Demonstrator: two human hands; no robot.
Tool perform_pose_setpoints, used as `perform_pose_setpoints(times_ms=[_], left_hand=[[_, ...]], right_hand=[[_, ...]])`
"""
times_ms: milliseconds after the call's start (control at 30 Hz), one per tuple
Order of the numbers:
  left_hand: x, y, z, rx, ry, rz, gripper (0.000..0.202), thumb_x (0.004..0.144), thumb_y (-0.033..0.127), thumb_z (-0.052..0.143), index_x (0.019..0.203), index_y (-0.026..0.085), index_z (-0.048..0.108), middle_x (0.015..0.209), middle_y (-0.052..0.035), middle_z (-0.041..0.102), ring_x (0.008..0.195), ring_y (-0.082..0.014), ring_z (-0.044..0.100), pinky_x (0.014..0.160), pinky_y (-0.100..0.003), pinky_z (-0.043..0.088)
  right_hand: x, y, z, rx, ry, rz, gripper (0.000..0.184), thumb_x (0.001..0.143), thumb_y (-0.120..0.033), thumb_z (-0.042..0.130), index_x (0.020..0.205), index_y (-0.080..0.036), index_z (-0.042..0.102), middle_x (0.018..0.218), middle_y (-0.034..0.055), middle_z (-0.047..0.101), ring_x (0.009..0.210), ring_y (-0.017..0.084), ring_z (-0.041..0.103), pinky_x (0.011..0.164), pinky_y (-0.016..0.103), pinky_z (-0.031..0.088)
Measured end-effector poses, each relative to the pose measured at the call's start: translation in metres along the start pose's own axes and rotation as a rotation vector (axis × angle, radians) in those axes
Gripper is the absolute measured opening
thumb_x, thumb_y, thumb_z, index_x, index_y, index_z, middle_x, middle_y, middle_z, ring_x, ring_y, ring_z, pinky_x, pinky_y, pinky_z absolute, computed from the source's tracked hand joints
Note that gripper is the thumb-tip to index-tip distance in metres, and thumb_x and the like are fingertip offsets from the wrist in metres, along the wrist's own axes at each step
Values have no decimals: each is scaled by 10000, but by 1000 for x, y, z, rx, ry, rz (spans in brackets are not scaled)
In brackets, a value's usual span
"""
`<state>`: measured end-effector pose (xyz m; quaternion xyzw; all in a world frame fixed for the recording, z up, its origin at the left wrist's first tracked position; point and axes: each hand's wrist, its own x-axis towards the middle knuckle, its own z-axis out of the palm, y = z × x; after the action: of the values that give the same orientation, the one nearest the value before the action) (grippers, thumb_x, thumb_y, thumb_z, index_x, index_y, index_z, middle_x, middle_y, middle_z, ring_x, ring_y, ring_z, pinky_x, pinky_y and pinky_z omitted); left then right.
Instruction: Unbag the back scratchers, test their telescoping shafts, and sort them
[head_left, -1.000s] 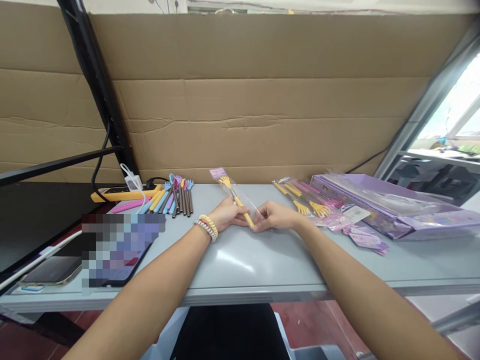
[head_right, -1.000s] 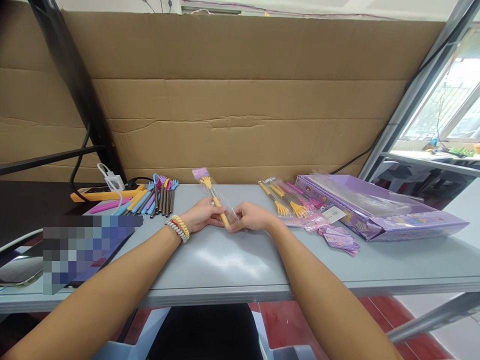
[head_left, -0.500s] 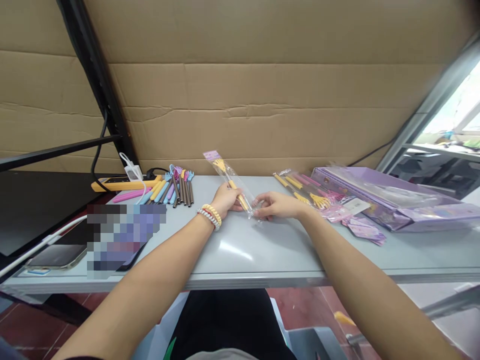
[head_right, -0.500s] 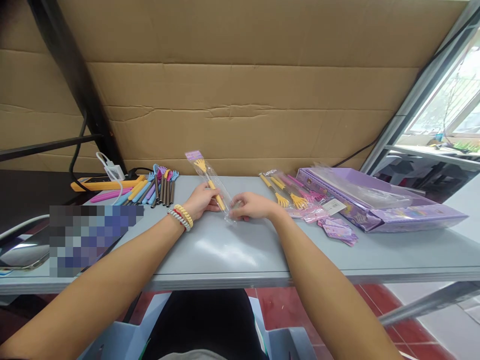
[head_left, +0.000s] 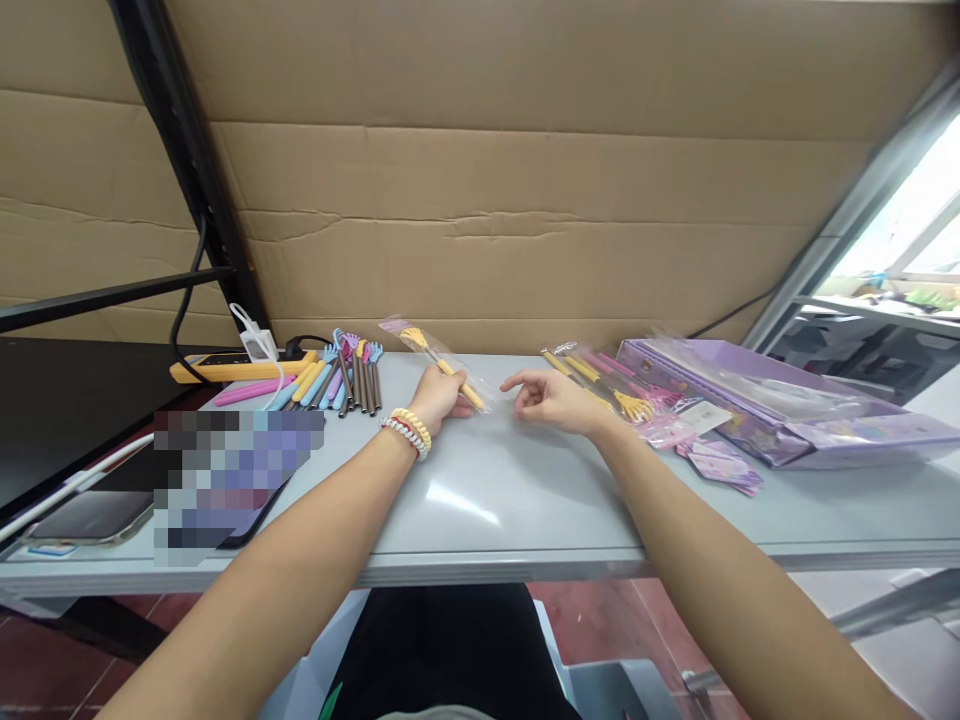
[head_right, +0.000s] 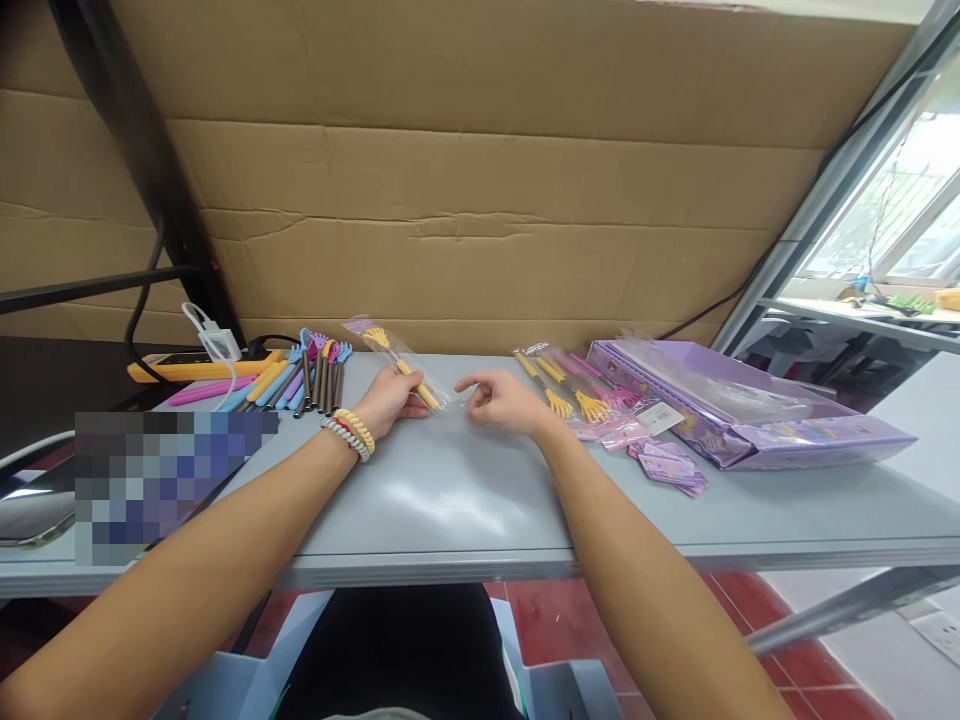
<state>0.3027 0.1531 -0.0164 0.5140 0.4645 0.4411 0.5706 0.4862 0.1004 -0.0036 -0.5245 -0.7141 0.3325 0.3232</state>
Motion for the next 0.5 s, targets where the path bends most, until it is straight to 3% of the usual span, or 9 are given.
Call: perform_pose_setpoints(times_ms=[100,233,367,500], left_hand=[[1,-2,0,24,-18,26,52,842,189,488,829,173,441,722,-50,626,525,-145,609,473,-271,509],[1,-3,2,-2,9,94,90,837,200,511,861,180,427,769,-60,639,579,-166,639,493,-279,519],[-3,0,6,-90,16,138,133,833,205,533,892,181,417,778,-65,642,620,-178,656,531,-289,534],[-7,3,8,-199,8,115,154,836,193,531,906,180,394,775,-62,640,629,-186,669,561,-303,548]], right_hand=[[-2,-5,0,-31,74,-119,168,674,-277,587,777,-164,657,616,-13,542,590,111,465,584,254,357],[-1,-8,5,-215,168,-146,188,680,-321,587,595,-157,623,719,37,585,643,129,486,605,265,361],[3,-3,12,-346,104,-102,178,672,-275,581,764,-159,679,646,12,589,601,124,483,589,255,350],[4,0,12,-334,206,-110,215,701,-284,544,790,-155,690,593,-3,562,565,112,455,574,247,341]])
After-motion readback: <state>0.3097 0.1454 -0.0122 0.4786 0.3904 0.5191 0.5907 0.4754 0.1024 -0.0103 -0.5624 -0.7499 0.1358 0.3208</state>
